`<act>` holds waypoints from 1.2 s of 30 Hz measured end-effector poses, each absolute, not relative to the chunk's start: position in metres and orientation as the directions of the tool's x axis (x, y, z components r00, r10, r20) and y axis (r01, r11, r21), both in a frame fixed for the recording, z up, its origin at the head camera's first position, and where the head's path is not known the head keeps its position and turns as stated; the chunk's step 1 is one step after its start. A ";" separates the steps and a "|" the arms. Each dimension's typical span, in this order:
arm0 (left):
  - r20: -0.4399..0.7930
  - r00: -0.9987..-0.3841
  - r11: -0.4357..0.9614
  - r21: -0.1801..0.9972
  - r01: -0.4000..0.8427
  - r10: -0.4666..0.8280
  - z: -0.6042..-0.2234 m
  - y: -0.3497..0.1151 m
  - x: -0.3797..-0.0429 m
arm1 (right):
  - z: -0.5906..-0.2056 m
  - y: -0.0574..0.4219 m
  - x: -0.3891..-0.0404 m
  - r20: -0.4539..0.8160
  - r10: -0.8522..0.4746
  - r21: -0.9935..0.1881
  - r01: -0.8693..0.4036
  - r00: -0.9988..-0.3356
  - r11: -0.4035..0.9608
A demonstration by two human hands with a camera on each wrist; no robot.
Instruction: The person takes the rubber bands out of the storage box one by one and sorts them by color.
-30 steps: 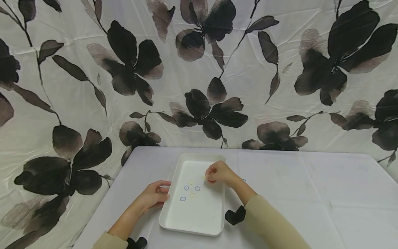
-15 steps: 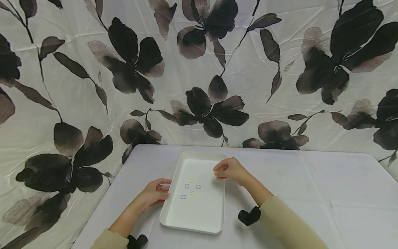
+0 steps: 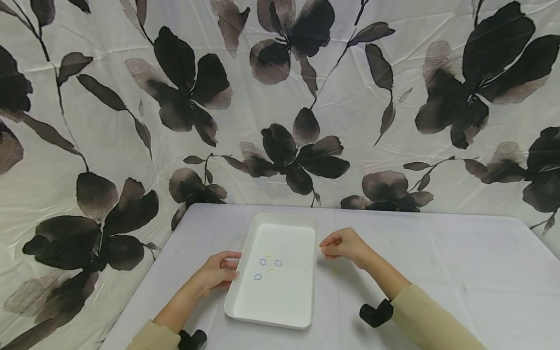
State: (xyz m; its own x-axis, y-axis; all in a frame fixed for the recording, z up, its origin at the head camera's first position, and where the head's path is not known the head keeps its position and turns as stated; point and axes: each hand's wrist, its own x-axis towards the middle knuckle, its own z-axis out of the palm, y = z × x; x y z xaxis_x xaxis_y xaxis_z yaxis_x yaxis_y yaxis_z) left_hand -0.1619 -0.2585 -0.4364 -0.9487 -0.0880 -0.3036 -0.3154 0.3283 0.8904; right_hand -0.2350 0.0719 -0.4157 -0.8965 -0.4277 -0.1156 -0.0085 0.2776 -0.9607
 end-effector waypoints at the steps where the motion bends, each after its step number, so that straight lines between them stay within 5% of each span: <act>1: -0.303 -0.949 0.325 0.892 -0.314 -0.086 -0.436 -0.258 -0.162 | -0.417 0.075 -0.234 -0.115 -0.433 -0.962 -0.008 -0.894 0.272; 36: -0.305 -0.947 0.223 0.935 -0.278 0.101 -0.442 -0.275 -0.162 | -0.464 0.128 -0.211 -0.158 -0.382 -0.935 0.013 -0.910 0.356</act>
State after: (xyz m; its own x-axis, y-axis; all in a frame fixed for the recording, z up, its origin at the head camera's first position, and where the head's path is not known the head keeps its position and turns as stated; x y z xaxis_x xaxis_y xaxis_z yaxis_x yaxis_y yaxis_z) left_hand -0.1617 -0.2753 -0.4421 -0.9469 0.1009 -0.3053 -0.2776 0.2226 0.9346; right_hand -0.2115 0.1279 -0.4637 -0.9104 -0.3824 -0.1579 0.0126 0.3557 -0.9345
